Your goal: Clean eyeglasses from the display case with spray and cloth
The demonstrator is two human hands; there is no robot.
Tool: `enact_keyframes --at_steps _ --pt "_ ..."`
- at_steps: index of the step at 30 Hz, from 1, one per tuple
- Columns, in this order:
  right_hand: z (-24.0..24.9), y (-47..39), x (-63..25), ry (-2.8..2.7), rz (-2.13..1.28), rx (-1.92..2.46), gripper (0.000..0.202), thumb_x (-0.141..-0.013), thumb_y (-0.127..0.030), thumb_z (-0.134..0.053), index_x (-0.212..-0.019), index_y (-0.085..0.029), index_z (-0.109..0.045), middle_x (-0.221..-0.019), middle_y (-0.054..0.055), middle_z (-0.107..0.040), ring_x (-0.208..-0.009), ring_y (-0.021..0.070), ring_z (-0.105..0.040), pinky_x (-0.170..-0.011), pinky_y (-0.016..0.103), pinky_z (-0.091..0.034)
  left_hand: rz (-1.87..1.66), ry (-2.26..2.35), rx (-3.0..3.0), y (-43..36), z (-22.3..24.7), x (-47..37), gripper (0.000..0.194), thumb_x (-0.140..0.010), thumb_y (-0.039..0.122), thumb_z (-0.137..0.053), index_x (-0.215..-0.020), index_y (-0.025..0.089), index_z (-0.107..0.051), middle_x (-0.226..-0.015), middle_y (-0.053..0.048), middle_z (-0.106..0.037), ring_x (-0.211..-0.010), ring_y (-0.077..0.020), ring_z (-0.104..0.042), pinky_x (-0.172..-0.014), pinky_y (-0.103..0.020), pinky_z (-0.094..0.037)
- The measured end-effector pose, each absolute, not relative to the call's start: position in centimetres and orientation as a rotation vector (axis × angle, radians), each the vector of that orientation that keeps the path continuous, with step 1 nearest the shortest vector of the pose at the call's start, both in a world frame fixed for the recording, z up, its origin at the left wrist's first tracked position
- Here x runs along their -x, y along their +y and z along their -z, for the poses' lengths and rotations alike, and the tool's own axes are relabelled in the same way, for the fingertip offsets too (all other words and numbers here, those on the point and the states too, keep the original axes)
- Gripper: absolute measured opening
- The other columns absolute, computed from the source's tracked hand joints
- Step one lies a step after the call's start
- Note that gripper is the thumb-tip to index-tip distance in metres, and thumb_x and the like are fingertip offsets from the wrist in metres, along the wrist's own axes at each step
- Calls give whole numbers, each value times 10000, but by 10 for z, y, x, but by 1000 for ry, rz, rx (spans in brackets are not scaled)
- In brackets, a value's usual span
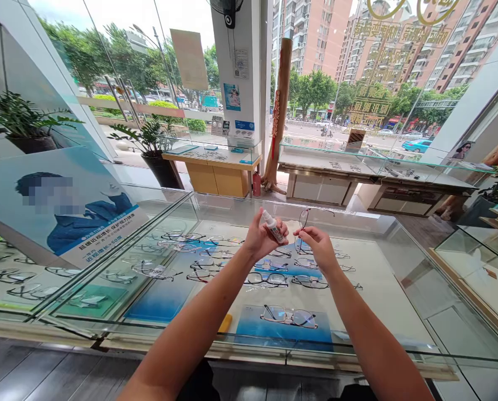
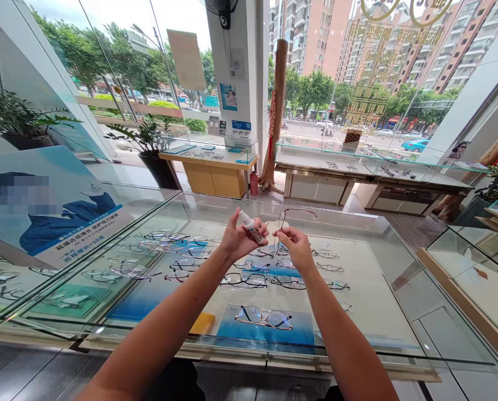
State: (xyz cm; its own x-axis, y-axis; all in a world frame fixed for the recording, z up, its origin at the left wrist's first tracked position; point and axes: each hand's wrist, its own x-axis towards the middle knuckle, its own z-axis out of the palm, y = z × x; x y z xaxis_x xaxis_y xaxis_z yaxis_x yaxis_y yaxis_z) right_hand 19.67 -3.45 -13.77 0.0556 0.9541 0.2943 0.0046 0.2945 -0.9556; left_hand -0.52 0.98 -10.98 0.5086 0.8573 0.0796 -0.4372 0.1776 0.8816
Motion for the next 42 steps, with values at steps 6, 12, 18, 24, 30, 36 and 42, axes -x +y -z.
enact_keyframes --at_steps 6,12,18,24,30,36,42 --pt "136 -37 -194 -1314 -1053 1002 335 -843 -575 -783 -896 -245 -801 -1008 67 -843 -976 258 -724 -966 439 -562 -1079 655 -1177 15 125 -3 690 -826 900 -540 -726 218 -553 -729 -19 -546 -706 -177 -541 -731 -336 -542" --pt "133 -42 -189 -1385 -1107 993 347 -840 -579 -781 -874 -234 -795 -979 72 -841 -935 247 -706 -916 419 -550 -1166 852 -1499 21 139 -7 645 -904 822 -509 -784 198 -620 -768 -20 -586 -740 -182 -553 -753 -327 -480" --pt "132 -45 -188 -1442 -1123 976 343 -876 -576 -755 -885 -236 -797 -1003 75 -839 -914 237 -692 -871 398 -553 -1189 925 -1675 20 142 -9 630 -946 804 -459 -755 213 -561 -775 -21 -572 -769 -197 -527 -751 -337 -452" --pt "135 -43 -189 -1455 -1128 969 353 -887 -582 -752 -913 -234 -803 -1022 79 -838 -918 238 -699 -883 407 -574 -1175 929 -1703 16 137 -8 621 -944 799 -448 -759 217 -555 -765 -16 -555 -746 -192 -507 -734 -333 -436" --pt "137 -42 -189 -1417 -1170 944 320 -885 -554 -763 -911 -238 -802 -1014 66 -829 -922 226 -684 -871 384 -543 -1156 840 -1654 13 134 -10 637 -929 827 -459 -772 217 -553 -775 -17 -573 -745 -190 -535 -771 -340 -487" --pt "135 -37 -198 -1199 -1167 928 359 -861 -587 -765 -943 -238 -771 -1072 91 -824 -898 232 -693 -806 383 -552 -1087 889 -1757 8 134 -13 616 -960 779 -440 -779 210 -592 -780 -32 -600 -769 -207 -544 -742 -335 -444" --pt "134 -34 -202 -1088 -1205 880 344 -840 -575 -802 -915 -240 -786 -1081 91 -824 -889 224 -690 -755 356 -556 -975 900 -1914 6 142 -15 595 -982 748 -469 -773 204 -585 -778 -19 -583 -779 -204 -506 -729 -321 -371"
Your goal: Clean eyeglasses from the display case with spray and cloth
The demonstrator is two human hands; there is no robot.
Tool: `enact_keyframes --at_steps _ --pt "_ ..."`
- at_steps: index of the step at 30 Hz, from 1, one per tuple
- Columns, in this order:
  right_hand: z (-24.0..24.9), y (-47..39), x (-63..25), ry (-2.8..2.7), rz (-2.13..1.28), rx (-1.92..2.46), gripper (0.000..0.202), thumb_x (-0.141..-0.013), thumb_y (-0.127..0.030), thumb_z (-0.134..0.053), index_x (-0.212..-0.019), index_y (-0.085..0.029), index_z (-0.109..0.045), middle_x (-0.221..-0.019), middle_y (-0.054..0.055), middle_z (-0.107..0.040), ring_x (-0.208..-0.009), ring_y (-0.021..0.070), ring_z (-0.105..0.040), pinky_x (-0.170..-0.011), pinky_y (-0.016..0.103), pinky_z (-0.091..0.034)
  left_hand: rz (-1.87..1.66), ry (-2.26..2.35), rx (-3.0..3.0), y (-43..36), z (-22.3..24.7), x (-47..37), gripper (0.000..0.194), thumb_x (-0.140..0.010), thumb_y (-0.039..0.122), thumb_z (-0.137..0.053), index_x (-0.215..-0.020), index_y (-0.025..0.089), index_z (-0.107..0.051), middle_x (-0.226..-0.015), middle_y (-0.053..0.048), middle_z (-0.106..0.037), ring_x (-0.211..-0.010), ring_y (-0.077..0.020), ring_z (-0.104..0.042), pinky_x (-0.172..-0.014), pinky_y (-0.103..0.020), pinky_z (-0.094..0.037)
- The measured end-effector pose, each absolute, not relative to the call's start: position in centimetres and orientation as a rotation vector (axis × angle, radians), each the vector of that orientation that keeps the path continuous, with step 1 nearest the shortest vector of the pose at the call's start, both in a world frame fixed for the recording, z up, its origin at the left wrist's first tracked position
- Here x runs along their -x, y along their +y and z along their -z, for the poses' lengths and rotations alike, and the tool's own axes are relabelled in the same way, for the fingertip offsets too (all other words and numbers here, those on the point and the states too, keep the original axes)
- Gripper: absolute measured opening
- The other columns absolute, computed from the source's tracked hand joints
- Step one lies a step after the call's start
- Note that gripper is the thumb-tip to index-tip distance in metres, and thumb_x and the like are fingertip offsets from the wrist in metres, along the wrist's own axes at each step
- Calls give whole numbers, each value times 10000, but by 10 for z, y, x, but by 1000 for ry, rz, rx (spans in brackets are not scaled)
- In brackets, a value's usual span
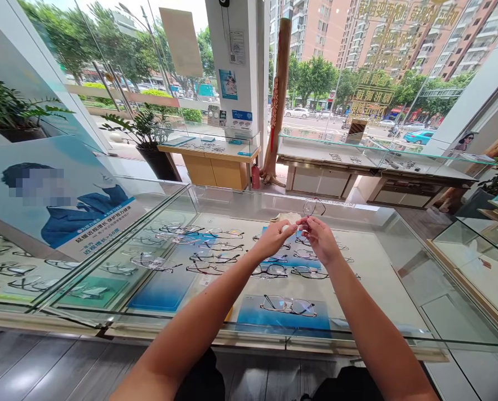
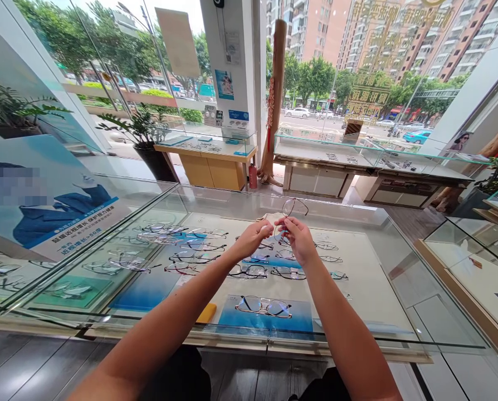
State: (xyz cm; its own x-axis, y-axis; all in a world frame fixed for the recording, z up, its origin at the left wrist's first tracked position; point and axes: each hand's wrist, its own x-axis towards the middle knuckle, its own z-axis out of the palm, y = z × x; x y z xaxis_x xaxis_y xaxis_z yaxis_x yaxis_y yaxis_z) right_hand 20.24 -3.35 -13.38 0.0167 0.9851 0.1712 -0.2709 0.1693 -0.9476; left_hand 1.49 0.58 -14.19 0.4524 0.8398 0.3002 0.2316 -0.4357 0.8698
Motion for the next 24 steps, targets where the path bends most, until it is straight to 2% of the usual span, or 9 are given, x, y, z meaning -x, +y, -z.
enact_keyframes --at_steps 7,9,12,14,17,20,24 --pt "132 -36 -200 -1031 -1281 810 339 -802 -558 -875 -912 -241 -827 -1028 68 -804 -850 179 -634 -710 299 -510 -994 885 -1862 9 141 -13 590 -1002 735 -418 -812 203 -586 -847 -37 -631 -829 -211 -556 -772 -330 -428" --pt "132 -36 -202 -1017 -1291 793 328 -804 -548 -886 -909 -242 -834 -1034 65 -802 -848 173 -627 -707 293 -504 -1041 943 -1806 15 140 -8 542 -996 713 -458 -874 203 -593 -873 -36 -640 -843 -212 -571 -794 -335 -447" --pt "132 -35 -205 -991 -1300 782 305 -809 -529 -893 -913 -247 -838 -1038 60 -800 -857 171 -631 -722 292 -508 -1131 1128 -1732 30 142 2 297 -974 502 -592 -1011 208 -606 -933 -27 -656 -886 -217 -592 -850 -347 -464" --pt "133 -34 -207 -969 -1308 774 295 -812 -514 -891 -922 -246 -837 -1038 57 -796 -860 167 -633 -724 288 -507 -1178 1295 -1715 42 145 10 166 -956 304 -580 -1095 217 -604 -1011 -35 -682 -950 -223 -617 -920 -366 -475" --pt "134 -31 -210 -960 -1316 762 289 -832 -504 -871 -932 -236 -828 -1047 63 -793 -858 166 -634 -713 292 -498 -1188 1533 -1758 59 150 23 248 -938 152 -520 -1164 215 -599 -1137 -74 -690 -1049 -230 -638 -989 -385 -486" --pt "137 -29 -213 -955 -1307 752 287 -841 -502 -858 -939 -235 -822 -1053 65 -792 -863 168 -635 -721 295 -501 -1173 1644 -1800 67 153 35 244 -934 152 -555 -1167 191 -616 -1237 -123 -666 -1142 -251 -632 -1029 -387 -485" --pt "138 -26 -217 -951 -1295 750 293 -831 -505 -864 -937 -235 -825 -1063 66 -789 -872 169 -632 -724 294 -505 -1100 1739 -1824 68 153 48 204 -936 206 -624 -1139 200 -646 -1204 -136 -720 -1143 -308 -665 -1003 -409 -494"
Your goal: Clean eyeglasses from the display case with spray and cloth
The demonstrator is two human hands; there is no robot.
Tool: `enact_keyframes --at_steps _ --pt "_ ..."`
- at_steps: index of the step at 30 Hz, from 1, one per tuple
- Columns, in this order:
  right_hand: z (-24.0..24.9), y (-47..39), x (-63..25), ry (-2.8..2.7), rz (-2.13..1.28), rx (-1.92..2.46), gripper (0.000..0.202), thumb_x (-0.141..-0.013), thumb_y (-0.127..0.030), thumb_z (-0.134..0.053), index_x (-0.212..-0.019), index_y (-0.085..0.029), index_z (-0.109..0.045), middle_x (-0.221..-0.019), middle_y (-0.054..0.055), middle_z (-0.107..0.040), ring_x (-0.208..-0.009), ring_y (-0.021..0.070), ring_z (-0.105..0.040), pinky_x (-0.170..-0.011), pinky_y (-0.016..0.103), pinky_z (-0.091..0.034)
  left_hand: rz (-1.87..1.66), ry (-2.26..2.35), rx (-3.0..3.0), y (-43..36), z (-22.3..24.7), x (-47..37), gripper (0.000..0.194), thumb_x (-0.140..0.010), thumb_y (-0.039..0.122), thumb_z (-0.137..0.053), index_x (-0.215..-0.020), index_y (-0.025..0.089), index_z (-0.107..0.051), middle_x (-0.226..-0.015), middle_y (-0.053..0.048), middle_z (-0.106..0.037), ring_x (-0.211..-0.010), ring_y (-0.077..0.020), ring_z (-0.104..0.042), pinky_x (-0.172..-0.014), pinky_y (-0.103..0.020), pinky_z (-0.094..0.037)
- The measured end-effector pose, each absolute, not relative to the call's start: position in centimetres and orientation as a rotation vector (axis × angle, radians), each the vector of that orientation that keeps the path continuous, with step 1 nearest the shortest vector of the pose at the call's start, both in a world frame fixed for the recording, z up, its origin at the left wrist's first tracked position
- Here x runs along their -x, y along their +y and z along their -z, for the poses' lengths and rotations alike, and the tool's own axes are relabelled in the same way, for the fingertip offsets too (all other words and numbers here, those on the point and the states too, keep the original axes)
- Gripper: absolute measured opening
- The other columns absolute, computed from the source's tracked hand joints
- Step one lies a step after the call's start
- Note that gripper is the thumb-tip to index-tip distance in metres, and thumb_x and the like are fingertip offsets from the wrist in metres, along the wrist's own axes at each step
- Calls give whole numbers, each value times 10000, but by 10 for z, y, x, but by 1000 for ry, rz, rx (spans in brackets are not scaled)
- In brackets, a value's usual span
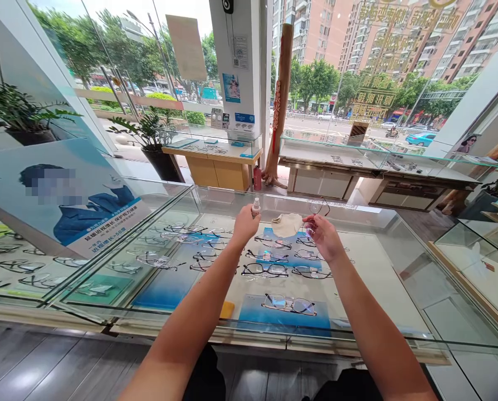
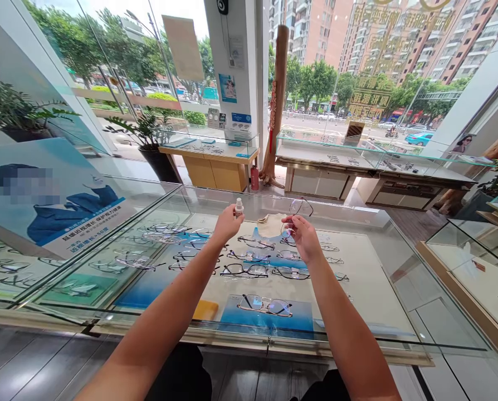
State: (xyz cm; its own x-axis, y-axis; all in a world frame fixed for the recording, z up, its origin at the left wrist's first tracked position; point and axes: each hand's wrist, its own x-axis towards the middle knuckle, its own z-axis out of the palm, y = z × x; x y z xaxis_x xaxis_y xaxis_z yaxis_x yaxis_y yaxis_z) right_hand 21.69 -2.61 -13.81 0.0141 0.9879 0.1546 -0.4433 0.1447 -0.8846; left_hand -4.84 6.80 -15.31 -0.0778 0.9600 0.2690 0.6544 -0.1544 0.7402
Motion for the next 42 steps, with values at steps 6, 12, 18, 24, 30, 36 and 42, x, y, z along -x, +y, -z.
enact_keyframes --at_steps 6,12,18,24,30,36,42 --pt "138 -26 -217 -952 -1285 756 287 -824 -508 -871 -926 -243 -829 -1061 61 -788 -870 168 -624 -733 292 -512 -669 2061 -1859 67 151 58 317 -989 275 -612 -1305 249 -614 -1219 -141 -782 -1178 -365 -722 -904 -409 -524" --pt "136 -28 -216 -970 -1287 763 290 -853 -515 -846 -934 -238 -823 -1071 68 -785 -875 171 -628 -743 299 -514 -578 2090 -1828 67 150 59 360 -972 275 -628 -1329 229 -606 -1222 -175 -773 -1188 -379 -729 -936 -440 -545" --pt "133 -29 -218 -950 -1291 746 256 -854 -485 -851 -933 -243 -823 -1077 61 -785 -869 165 -622 -731 294 -505 -1233 2295 -1839 46 136 39 813 -860 322 -737 -1570 122 -397 -1637 -301 -423 -1508 -456 -451 -1190 -598 -398" --pt "133 -27 -221 -939 -1266 734 271 -857 -498 -840 -942 -243 -810 -1084 70 -790 -859 174 -624 -725 311 -500 -1406 1947 -2164 21 125 16 610 -935 310 -615 -1524 182 -516 -1605 -216 -493 -1483 -394 -462 -1188 -558 -391" --pt "130 -29 -220 -949 -1265 734 272 -844 -499 -849 -928 -244 -808 -1082 68 -789 -854 177 -618 -726 316 -497 -604 1628 -2347 29 147 6 418 -1028 352 -502 -1369 304 -739 -1648 -91 -561 -1516 -413 -438 -1236 -603 -320" --pt "127 -30 -217 -973 -1250 755 307 -826 -532 -855 -919 -245 -795 -1074 76 -788 -845 186 -621 -723 332 -500 -327 1683 -2283 37 161 -4 463 -1048 534 -455 -1352 371 -763 -1451 -131 -696 -1465 -447 -481 -1211 -624 -302" --pt "128 -29 -218 -951 -1263 738 305 -814 -530 -873 -918 -249 -816 -1064 67 -788 -858 179 -613 -709 306 -507 -320 1688 -2230 41 168 -12 408 -990 550 -546 -1072 290 -850 -1334 -193 -737 -1419 -495 -516 -1171 -658 -334"
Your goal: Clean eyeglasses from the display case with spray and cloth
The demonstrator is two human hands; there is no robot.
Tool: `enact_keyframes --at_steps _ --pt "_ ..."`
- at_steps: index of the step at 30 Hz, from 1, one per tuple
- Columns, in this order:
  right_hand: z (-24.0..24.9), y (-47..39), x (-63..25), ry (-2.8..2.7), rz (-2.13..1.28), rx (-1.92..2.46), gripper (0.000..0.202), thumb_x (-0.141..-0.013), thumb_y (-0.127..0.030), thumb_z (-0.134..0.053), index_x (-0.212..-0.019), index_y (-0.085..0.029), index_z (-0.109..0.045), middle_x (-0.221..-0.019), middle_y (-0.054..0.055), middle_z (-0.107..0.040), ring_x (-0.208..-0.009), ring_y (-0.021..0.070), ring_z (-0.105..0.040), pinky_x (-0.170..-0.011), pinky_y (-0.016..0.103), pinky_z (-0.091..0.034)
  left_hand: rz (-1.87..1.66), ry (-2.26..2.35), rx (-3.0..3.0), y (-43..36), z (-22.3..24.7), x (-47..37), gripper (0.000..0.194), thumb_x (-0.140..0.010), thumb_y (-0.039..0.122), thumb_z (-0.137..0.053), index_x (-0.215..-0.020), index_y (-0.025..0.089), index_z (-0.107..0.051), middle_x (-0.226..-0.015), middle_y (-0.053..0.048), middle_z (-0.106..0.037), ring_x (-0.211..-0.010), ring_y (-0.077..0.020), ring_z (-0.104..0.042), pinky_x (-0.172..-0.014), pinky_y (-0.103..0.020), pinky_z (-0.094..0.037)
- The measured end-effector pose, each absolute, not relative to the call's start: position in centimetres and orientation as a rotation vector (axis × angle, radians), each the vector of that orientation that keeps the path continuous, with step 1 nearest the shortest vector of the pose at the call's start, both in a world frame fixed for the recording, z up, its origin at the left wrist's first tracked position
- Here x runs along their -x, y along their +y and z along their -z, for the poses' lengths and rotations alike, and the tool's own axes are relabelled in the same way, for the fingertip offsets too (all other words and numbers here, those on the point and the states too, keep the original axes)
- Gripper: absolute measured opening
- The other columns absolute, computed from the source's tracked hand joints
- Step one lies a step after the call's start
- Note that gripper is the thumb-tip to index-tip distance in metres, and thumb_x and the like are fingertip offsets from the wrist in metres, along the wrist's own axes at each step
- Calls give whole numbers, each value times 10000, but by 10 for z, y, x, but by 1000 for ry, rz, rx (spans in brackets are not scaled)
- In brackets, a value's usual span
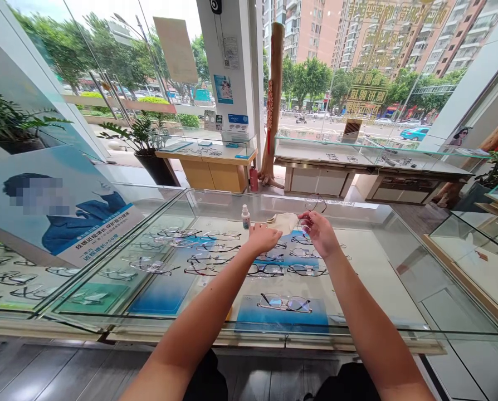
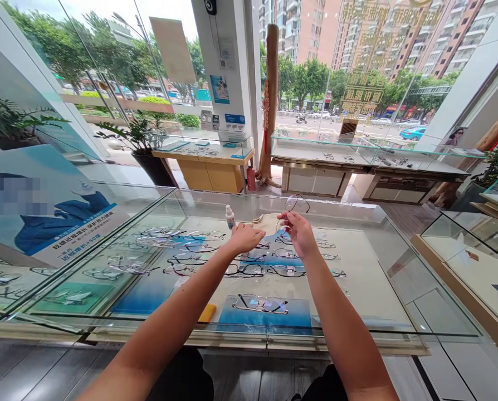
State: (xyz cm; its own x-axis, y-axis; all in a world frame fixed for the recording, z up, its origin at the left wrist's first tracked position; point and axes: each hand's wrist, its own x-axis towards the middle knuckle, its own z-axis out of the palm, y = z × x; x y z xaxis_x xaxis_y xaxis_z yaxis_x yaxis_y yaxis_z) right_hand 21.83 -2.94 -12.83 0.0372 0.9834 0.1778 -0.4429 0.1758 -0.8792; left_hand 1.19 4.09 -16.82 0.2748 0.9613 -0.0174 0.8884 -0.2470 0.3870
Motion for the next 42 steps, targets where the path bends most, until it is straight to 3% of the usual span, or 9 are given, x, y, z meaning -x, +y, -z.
enact_keyframes --at_steps 4,7,10,15,22,27,31,42 --pt "129 -29 -218 -950 -1265 723 291 -820 -518 -868 -909 -245 -821 -1057 61 -786 -853 169 -609 -705 294 -500 -410 1701 -2159 47 168 -13 334 -939 501 -640 -911 228 -830 -1346 -204 -728 -1396 -490 -552 -1169 -638 -366" --pt "129 -29 -218 -965 -1258 734 293 -825 -520 -860 -916 -245 -815 -1060 66 -794 -845 174 -620 -705 308 -495 -531 1672 -2061 53 166 -10 301 -912 476 -693 -852 203 -805 -1246 -177 -767 -1248 -415 -674 -1091 -511 -476" --pt "129 -29 -217 -970 -1254 737 303 -822 -531 -856 -920 -247 -810 -1072 71 -800 -843 180 -630 -710 320 -497 -714 1650 -1928 58 164 -4 280 -948 431 -668 -999 191 -802 -1187 -140 -790 -1092 -311 -743 -969 -384 -536" --pt "128 -29 -217 -958 -1258 731 298 -813 -529 -864 -908 -251 -813 -1058 66 -797 -844 178 -625 -716 316 -504 -920 1643 -1701 61 164 4 229 -916 257 -668 -1112 168 -747 -1190 -132 -781 -982 -238 -740 -916 -352 -551" --pt "128 -30 -217 -971 -1242 746 300 -830 -534 -848 -912 -249 -804 -1066 71 -800 -842 181 -628 -727 326 -506 -890 1451 -1446 62 161 13 516 -706 114 -769 -1220 149 -733 -1129 -147 -758 -708 -151 -665 -700 -306 -560" --pt "126 -32 -216 -961 -1259 734 293 -819 -520 -862 -909 -245 -818 -1064 66 -798 -838 172 -627 -722 313 -510 -959 1270 -1380 58 152 15 540 -719 126 -740 -1257 168 -740 -1253 -170 -751 -887 -182 -714 -827 -336 -588" --pt "125 -33 -215 -967 -1258 777 288 -813 -510 -862 -903 -241 -814 -1065 64 -801 -835 168 -641 -718 308 -505 -1174 1160 -1419 55 151 7 539 -741 155 -667 -1277 203 -710 -1364 -132 -707 -1041 -201 -691 -938 -357 -579" --pt "123 -36 -211 -1034 -1299 847 306 -808 -536 -866 -891 -245 -822 -1044 64 -823 -848 174 -658 -701 291 -486 -1569 823 -1350 43 126 -4 476 -804 243 -636 -1273 247 -554 -1138 -42 -590 -836 -118 -582 -787 -250 -569"
